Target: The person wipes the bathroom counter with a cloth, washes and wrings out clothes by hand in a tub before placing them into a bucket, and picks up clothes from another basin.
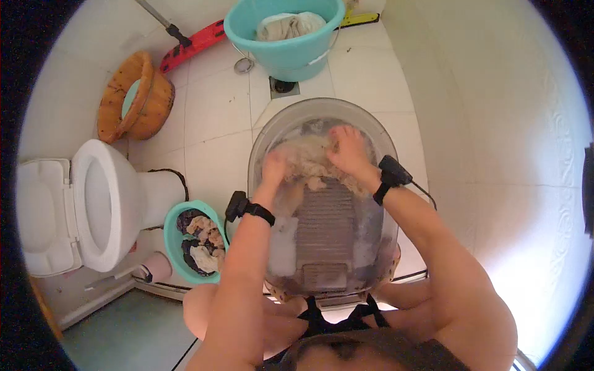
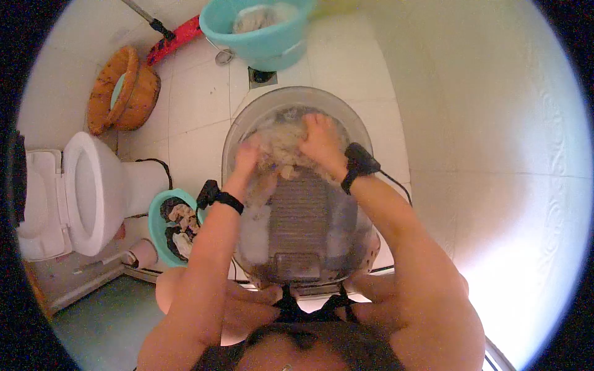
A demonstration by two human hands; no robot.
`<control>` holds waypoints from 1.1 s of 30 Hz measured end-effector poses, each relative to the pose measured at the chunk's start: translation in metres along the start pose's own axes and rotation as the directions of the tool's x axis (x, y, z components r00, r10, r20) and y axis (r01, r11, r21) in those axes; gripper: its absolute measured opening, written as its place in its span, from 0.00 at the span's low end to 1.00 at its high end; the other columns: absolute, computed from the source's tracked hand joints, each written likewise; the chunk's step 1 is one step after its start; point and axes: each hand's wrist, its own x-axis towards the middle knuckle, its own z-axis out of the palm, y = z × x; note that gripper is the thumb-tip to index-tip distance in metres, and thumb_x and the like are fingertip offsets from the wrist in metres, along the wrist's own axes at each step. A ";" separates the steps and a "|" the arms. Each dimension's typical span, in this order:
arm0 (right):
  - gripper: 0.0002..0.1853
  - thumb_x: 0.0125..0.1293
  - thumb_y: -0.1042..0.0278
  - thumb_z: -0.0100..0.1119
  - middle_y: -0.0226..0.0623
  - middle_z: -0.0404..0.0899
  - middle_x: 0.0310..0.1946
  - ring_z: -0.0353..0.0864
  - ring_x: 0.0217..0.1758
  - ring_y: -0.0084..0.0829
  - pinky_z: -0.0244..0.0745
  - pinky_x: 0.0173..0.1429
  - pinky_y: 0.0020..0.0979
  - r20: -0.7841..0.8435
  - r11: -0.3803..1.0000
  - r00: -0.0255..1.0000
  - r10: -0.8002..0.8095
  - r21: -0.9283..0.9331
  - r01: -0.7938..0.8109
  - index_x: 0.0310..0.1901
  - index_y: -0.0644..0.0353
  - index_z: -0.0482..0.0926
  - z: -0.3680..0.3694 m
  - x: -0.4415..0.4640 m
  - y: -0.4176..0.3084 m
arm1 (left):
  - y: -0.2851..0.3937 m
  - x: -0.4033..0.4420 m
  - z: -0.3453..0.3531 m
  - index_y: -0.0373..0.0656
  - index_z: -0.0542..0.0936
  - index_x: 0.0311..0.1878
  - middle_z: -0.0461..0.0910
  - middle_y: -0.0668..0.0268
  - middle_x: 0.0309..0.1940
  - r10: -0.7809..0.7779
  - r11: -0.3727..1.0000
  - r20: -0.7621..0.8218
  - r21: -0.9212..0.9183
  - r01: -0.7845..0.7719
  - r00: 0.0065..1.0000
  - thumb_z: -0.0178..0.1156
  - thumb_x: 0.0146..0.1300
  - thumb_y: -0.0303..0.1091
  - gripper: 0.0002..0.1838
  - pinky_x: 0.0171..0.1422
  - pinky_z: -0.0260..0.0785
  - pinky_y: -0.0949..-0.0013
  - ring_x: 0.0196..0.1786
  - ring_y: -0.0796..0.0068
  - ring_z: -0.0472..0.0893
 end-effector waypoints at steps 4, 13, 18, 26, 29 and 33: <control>0.31 0.51 0.50 0.66 0.46 0.77 0.47 0.75 0.49 0.45 0.70 0.55 0.41 0.176 0.994 0.984 -0.016 0.108 -0.004 0.53 0.61 0.74 0.008 -0.017 -0.032 | 0.054 -0.010 -0.047 0.33 0.75 0.51 0.80 0.58 0.43 -0.078 0.419 0.404 -0.816 0.398 0.911 0.55 0.64 0.48 0.25 0.49 0.71 0.64 0.47 0.64 0.80; 0.17 0.64 0.59 0.46 0.38 0.80 0.35 0.75 0.37 0.28 0.73 0.41 0.34 0.300 0.588 0.946 0.120 0.747 -0.311 0.43 0.63 0.78 -0.034 0.016 0.002 | 0.135 -0.031 -0.162 0.39 0.75 0.50 0.82 0.64 0.39 0.360 0.886 0.328 -0.413 -0.210 0.873 0.70 0.45 0.31 0.26 0.41 0.73 0.69 0.39 0.74 0.79; 0.10 0.62 0.61 0.48 0.21 0.65 0.25 0.61 0.32 0.18 0.61 0.34 0.25 0.083 0.691 0.992 0.098 0.712 -0.128 0.28 0.57 0.70 -0.151 0.044 -0.051 | 0.131 -0.037 -0.171 0.43 0.77 0.49 0.81 0.58 0.35 0.249 0.968 0.051 -0.046 -0.247 0.967 0.68 0.42 0.29 0.26 0.42 0.72 0.69 0.38 0.68 0.80; 0.13 0.57 0.63 0.60 0.21 0.65 0.24 0.63 0.29 0.17 0.62 0.32 0.23 -0.041 0.889 0.999 0.034 0.459 -0.011 0.27 0.57 0.65 -0.174 0.049 -0.051 | 0.062 -0.007 -0.166 0.45 0.81 0.44 0.82 0.65 0.29 -0.018 0.947 0.135 -0.316 0.060 0.991 0.66 0.55 0.45 0.18 0.38 0.71 0.68 0.32 0.74 0.78; 0.19 0.48 0.61 0.67 0.32 0.71 0.28 0.70 0.32 0.26 0.68 0.37 0.29 0.126 0.988 0.991 -0.039 0.154 0.019 0.34 0.58 0.67 -0.122 0.046 -0.016 | 0.067 -0.013 -0.143 0.42 0.80 0.48 0.82 0.65 0.30 -0.090 0.874 0.128 -0.465 0.140 0.988 0.64 0.58 0.47 0.21 0.40 0.70 0.69 0.34 0.76 0.77; 0.32 0.40 0.60 0.72 0.45 0.74 0.36 0.75 0.42 0.42 0.72 0.46 0.39 0.078 0.933 0.971 -0.226 -0.268 0.239 0.46 0.62 0.68 -0.052 0.002 0.027 | 0.029 0.007 -0.071 0.39 0.76 0.51 0.81 0.65 0.29 0.190 0.933 -0.021 -0.306 -0.187 0.982 0.64 0.57 0.45 0.23 0.33 0.71 0.71 0.30 0.74 0.79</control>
